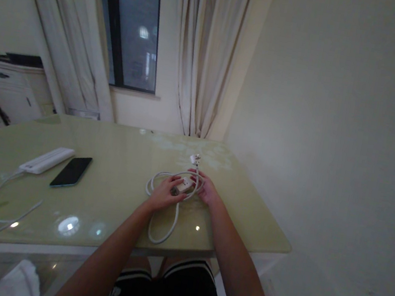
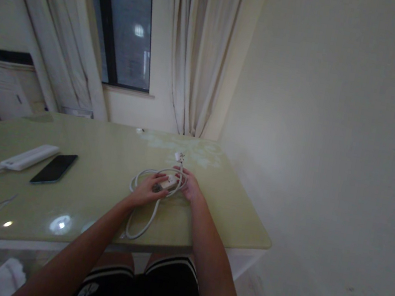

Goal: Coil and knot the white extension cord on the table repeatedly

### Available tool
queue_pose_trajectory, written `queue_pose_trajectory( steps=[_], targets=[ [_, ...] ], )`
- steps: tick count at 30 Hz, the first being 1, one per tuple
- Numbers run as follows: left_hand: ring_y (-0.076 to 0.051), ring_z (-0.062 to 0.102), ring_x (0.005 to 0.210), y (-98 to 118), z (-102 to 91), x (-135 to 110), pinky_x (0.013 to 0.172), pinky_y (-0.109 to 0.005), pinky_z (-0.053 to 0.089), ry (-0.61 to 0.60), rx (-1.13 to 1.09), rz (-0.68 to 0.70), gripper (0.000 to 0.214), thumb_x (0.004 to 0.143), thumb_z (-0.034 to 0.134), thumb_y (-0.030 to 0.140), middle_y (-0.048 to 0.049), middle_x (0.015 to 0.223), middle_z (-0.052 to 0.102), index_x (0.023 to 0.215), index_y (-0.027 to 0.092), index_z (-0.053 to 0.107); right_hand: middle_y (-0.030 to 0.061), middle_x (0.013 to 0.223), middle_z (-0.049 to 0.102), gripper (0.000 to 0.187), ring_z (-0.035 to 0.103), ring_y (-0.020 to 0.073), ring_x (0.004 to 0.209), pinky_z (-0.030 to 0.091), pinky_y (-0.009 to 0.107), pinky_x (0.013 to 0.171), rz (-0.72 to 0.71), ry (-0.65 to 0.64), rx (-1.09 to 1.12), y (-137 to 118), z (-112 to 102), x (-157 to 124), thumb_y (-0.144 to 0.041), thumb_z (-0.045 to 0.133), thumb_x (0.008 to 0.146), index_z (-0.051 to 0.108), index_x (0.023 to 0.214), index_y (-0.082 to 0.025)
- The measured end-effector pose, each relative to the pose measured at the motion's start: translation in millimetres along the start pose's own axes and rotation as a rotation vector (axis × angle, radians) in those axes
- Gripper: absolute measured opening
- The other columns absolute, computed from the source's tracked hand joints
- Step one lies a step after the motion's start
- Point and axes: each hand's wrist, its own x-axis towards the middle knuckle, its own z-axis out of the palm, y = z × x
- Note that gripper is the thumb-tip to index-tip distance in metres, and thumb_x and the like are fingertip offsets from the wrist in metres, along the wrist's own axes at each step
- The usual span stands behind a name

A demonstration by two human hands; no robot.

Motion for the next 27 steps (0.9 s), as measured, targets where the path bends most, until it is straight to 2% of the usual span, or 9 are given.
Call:
queue_pose_trajectory(
  steps=[3,6,11,16,18,20,23,26,27],
  targets=[
    [-0.029,0.057,0.130,-8,2.3,1,0.116,-0.045,0.041,-0.025,-0.078,0.026,0.054,0.076,0.070,0.031,-0.0106,0.140,0.063,0.129,0.020,0.069,0.0008,0.081,0.074,0.033,0.062,0.0111,0.061,0.050,0.021,0.059,-0.008,-0.019,-0.080,1,1,-2,-0.012,0.077,0.066,0.077,0.098,-0.020],
    [-0.027,0.065,0.119,-14,4.8,2,0.108,-0.043,0.049,-0.031,-0.175,-0.035,0.059,0.075,0.069,0.027,-0.0095,0.131,0.068,0.133,0.020,0.065,0.0025,0.089,0.076,0.039,0.066,0.0128,0.066,0.052,0.023,0.063,0.005,-0.080,-0.152,1,0,-4,-0.013,0.081,0.064,0.077,0.103,-0.019],
    [-0.026,0.069,0.113,-13,6.1,2,0.102,-0.041,0.055,-0.038,-0.383,-0.055,0.065,0.073,0.072,0.029,-0.0125,0.127,0.069,0.136,0.017,0.060,0.0057,0.090,0.075,0.043,0.068,0.0161,0.074,0.054,0.026,0.069,0.043,-0.153,-0.297,-3,-2,-11,-0.026,0.087,0.068,0.074,0.107,-0.017],
    [-0.029,0.066,0.119,-2,0.6,1,0.103,-0.046,0.054,-0.040,-0.474,-0.044,0.071,0.072,0.079,0.040,-0.0140,0.133,0.067,0.136,0.019,0.057,0.0057,0.103,0.075,0.059,0.069,0.0190,0.088,0.054,0.028,0.080,-0.052,-0.387,-0.464,-11,0,-22,-0.028,0.093,0.055,0.074,0.111,-0.018],
    [-0.029,0.068,0.117,3,-5.3,3,0.102,-0.045,0.055,-0.086,-0.510,-0.067,0.071,0.072,0.081,0.045,-0.0138,0.133,0.067,0.134,0.020,0.058,0.0047,0.096,0.075,0.058,0.068,0.0189,0.084,0.053,0.028,0.076,-0.088,-0.395,-0.532,-13,1,-24,-0.028,0.093,0.051,0.075,0.106,-0.016],
    [-0.028,0.071,0.111,6,-14.5,7,0.098,-0.043,0.057,-0.163,-0.529,-0.103,0.070,0.072,0.081,0.049,-0.0139,0.132,0.067,0.132,0.019,0.059,0.0030,0.083,0.073,0.049,0.065,0.0173,0.074,0.051,0.026,0.069,-0.117,-0.348,-0.613,-13,0,-23,-0.029,0.092,0.050,0.075,0.094,-0.014],
    [-0.027,0.070,0.111,10,-33.1,16,0.099,-0.042,0.056,-0.286,-0.403,-0.051,0.065,0.079,0.073,0.053,-0.0124,0.131,0.068,0.133,0.020,0.059,0.0020,0.072,0.069,0.037,0.060,0.0144,0.063,0.047,0.024,0.060,-0.155,-0.288,-0.729,-12,-1,-22,-0.034,0.090,0.055,0.073,0.081,-0.013],
    [-0.027,0.063,0.125,20,-48.3,18,0.110,-0.042,0.047,-0.394,-0.117,0.158,0.054,0.085,0.066,0.053,-0.0095,0.136,0.066,0.131,0.024,0.064,0.0030,0.068,0.068,0.034,0.056,0.0125,0.059,0.042,0.021,0.054,-0.211,-0.272,-0.783,-12,-2,-22,-0.039,0.088,0.061,0.073,0.076,-0.012],
    [-0.027,0.062,0.126,26,-50.2,16,0.111,-0.041,0.046,-0.392,-0.015,0.205,0.052,0.084,0.067,0.053,-0.0083,0.136,0.067,0.128,0.026,0.066,0.0032,0.067,0.068,0.035,0.055,0.0121,0.058,0.040,0.021,0.053,-0.223,-0.264,-0.787,-12,-2,-22,-0.041,0.088,0.063,0.073,0.075,-0.012]
  ],
)
